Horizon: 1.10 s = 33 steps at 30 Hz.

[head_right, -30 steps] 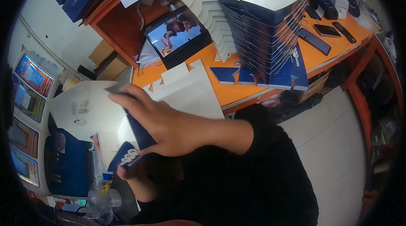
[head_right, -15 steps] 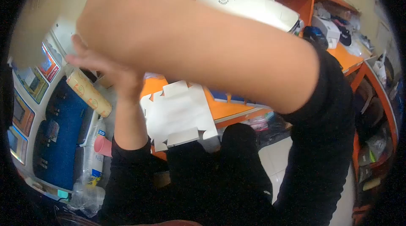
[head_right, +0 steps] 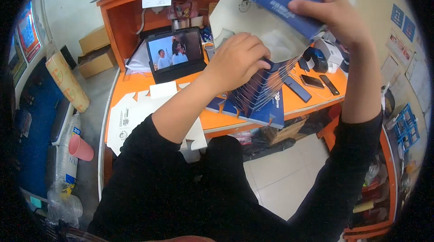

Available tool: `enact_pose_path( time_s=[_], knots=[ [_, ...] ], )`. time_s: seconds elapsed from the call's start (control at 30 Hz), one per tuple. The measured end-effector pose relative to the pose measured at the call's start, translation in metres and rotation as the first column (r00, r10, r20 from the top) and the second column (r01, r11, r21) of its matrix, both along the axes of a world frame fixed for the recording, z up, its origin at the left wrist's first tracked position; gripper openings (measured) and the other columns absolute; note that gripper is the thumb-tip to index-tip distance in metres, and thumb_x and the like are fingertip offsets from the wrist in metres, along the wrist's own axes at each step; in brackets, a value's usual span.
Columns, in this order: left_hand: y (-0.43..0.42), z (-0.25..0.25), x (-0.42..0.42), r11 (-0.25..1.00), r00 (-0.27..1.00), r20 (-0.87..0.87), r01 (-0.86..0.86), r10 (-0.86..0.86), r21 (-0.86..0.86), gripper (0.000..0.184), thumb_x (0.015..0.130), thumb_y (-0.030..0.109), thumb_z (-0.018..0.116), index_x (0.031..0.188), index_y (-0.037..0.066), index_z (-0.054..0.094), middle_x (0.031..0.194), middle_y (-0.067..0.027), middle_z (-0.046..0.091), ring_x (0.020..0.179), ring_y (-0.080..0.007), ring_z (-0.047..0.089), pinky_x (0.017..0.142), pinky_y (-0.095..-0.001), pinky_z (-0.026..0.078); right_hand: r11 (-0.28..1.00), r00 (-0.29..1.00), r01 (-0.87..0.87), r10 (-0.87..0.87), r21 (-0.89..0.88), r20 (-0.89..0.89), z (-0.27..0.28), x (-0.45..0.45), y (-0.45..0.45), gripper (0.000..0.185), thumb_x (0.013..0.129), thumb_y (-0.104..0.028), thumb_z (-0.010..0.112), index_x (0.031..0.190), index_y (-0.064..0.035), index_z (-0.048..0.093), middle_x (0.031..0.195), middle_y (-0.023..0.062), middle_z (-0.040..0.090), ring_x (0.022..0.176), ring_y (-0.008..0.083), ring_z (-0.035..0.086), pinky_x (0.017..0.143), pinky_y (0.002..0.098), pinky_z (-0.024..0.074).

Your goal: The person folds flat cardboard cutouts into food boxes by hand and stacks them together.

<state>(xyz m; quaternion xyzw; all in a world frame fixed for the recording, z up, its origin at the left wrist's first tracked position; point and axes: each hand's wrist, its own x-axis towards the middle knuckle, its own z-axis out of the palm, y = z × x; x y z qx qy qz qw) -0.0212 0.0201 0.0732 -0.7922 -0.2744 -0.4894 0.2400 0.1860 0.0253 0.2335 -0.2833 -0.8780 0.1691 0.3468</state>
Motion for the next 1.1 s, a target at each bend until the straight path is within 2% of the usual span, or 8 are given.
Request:
enact_pose_path(
  time_s=[0.1,0.23,0.5,0.73,0.87,0.93,1.07,1.1],
  knots=[
    [0.002,-0.005,0.005,0.999,0.999,0.042,0.032,-0.032,-0.01,0.015,0.078,0.019,0.071,0.086,0.009,0.063,0.089,-0.0059,0.059,0.089,-0.027,0.055,0.081,-0.0385,0.043,0.999,0.985,0.015,-0.022,0.044,0.17,-0.023,-0.014,0.026,0.029,0.084,-0.025,0.07,0.09,0.0033,0.067,0.074,0.0032,0.064,0.067,0.0072,0.058,0.061,0.0252,0.0482],
    [0.001,-0.009,0.009,0.998,0.995,0.082,0.054,-0.056,0.02,0.013,0.078,0.017,0.071,0.084,0.009,0.064,0.087,-0.005,0.06,0.087,-0.0256,0.055,0.08,-0.0373,0.042,0.967,0.878,0.083,-0.185,0.241,0.441,-0.043,-0.039,0.009,0.026,0.078,-0.015,0.068,0.095,0.0046,0.069,0.073,0.0202,0.066,0.061,0.0232,0.063,0.062,0.0325,0.0509],
    [0.006,-0.012,0.004,0.99,0.975,0.173,0.143,-0.142,0.007,0.01,0.074,0.011,0.071,0.081,0.009,0.066,0.086,-0.0032,0.061,0.088,-0.0254,0.054,0.082,-0.0386,0.039,0.9,0.897,0.144,-0.295,0.412,0.33,-0.076,-0.049,0.016,0.032,0.089,-0.028,0.052,0.083,0.0007,0.065,0.07,0.0214,0.062,0.069,0.0399,0.061,0.066,0.0449,0.0476],
    [0.017,-0.02,0.005,0.99,0.972,0.189,0.134,-0.141,0.047,0.014,0.073,0.009,0.071,0.085,0.008,0.065,0.089,-0.0038,0.061,0.088,-0.0264,0.053,0.081,-0.0401,0.039,0.92,0.908,0.135,-0.264,0.368,0.327,-0.096,-0.049,-0.003,0.051,0.097,-0.041,0.036,0.075,-0.0021,0.059,0.065,0.0177,0.06,0.069,0.0396,0.059,0.067,0.0461,0.0447],
    [0.0,-0.018,-0.003,0.992,0.975,0.186,0.119,-0.124,0.04,0.02,0.072,0.011,0.074,0.09,0.009,0.065,0.097,-0.0072,0.062,0.095,-0.0275,0.054,0.087,-0.0418,0.04,0.918,0.983,0.063,-0.125,0.392,0.135,-0.106,-0.048,-0.005,0.042,0.098,-0.035,0.042,0.116,-0.003,0.061,0.098,0.0227,0.065,0.088,0.0375,0.062,0.08,0.0398,0.048],
    [-0.026,-0.016,-0.008,0.994,0.969,0.228,0.083,-0.097,0.069,0.023,0.073,0.012,0.074,0.093,0.008,0.066,0.102,-0.0097,0.062,0.101,-0.0283,0.055,0.09,-0.0422,0.04,0.746,0.993,-0.009,0.083,0.666,-0.079,-0.113,-0.045,-0.001,0.041,0.097,-0.026,0.045,0.129,-0.0018,0.053,0.126,0.0187,0.058,0.11,0.0306,0.058,0.095,0.0391,0.0429],
    [-0.103,-0.042,-0.064,0.916,0.997,0.063,0.064,-0.042,-0.395,0.044,0.076,0.021,0.076,0.115,0.007,0.062,0.115,-0.0138,0.06,0.114,-0.0307,0.054,0.096,-0.042,0.043,0.73,0.928,0.043,0.223,0.682,-0.297,-0.169,-0.028,-0.037,0.034,0.095,-0.021,0.045,0.12,-0.0035,0.059,0.114,0.0208,0.062,0.101,0.0302,0.061,0.086,0.0365,0.0474],
    [-0.122,-0.051,-0.081,0.829,1.0,-0.009,0.003,-0.01,-0.559,0.049,0.076,0.022,0.077,0.118,0.007,0.06,0.119,-0.0144,0.059,0.116,-0.0314,0.053,0.098,-0.0422,0.042,0.757,0.916,-0.135,0.342,0.639,-0.211,-0.185,-0.028,-0.043,0.031,0.092,-0.019,0.048,0.115,-0.0043,0.062,0.11,0.018,0.064,0.095,0.028,0.064,0.079,0.0349,0.0485]
  ],
)
